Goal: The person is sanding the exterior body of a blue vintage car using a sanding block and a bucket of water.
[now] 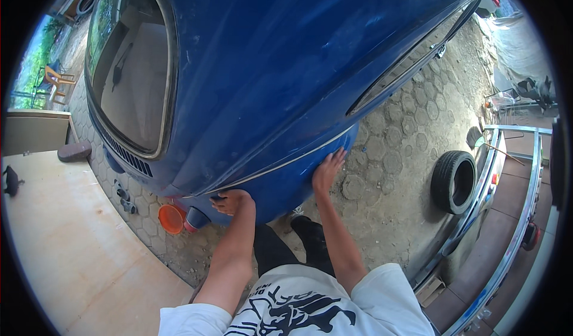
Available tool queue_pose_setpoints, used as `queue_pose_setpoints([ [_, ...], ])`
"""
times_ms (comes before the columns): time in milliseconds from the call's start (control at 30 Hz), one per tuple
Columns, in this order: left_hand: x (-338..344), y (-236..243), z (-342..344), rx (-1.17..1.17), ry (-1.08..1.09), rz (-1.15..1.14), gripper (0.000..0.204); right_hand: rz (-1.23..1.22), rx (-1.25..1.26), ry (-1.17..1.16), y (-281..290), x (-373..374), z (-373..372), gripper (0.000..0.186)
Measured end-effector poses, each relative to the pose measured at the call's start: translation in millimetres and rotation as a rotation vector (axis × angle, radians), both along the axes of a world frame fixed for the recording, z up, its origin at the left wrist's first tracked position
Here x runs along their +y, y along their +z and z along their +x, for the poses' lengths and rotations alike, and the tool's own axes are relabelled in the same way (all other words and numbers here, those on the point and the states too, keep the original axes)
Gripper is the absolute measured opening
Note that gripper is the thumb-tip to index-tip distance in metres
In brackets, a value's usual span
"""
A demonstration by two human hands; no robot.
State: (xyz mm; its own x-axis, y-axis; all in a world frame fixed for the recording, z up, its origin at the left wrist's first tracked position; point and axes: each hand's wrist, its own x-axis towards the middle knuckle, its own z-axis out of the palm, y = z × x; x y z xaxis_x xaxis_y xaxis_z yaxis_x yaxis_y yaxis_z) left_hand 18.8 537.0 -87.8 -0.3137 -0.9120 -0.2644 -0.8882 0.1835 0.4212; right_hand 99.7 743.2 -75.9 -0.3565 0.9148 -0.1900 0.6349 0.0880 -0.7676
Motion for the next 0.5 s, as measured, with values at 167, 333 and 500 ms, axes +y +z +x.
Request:
queue_pose_setpoints([
  [167,4,9,6,0.006,-0.030,0.011,0.051,0.197,-0.184,0.315,10,-16,18,0.059],
  [333,6,5,3,0.003,-0.014,-0.002,0.051,0.041,-0.089,-0.005,26,14,-24,0.059],
  [500,-2,-5,-2,0.009,0.006,-0.017,0.051,0.244,-0.221,0.311,5,7,10,0.059],
])
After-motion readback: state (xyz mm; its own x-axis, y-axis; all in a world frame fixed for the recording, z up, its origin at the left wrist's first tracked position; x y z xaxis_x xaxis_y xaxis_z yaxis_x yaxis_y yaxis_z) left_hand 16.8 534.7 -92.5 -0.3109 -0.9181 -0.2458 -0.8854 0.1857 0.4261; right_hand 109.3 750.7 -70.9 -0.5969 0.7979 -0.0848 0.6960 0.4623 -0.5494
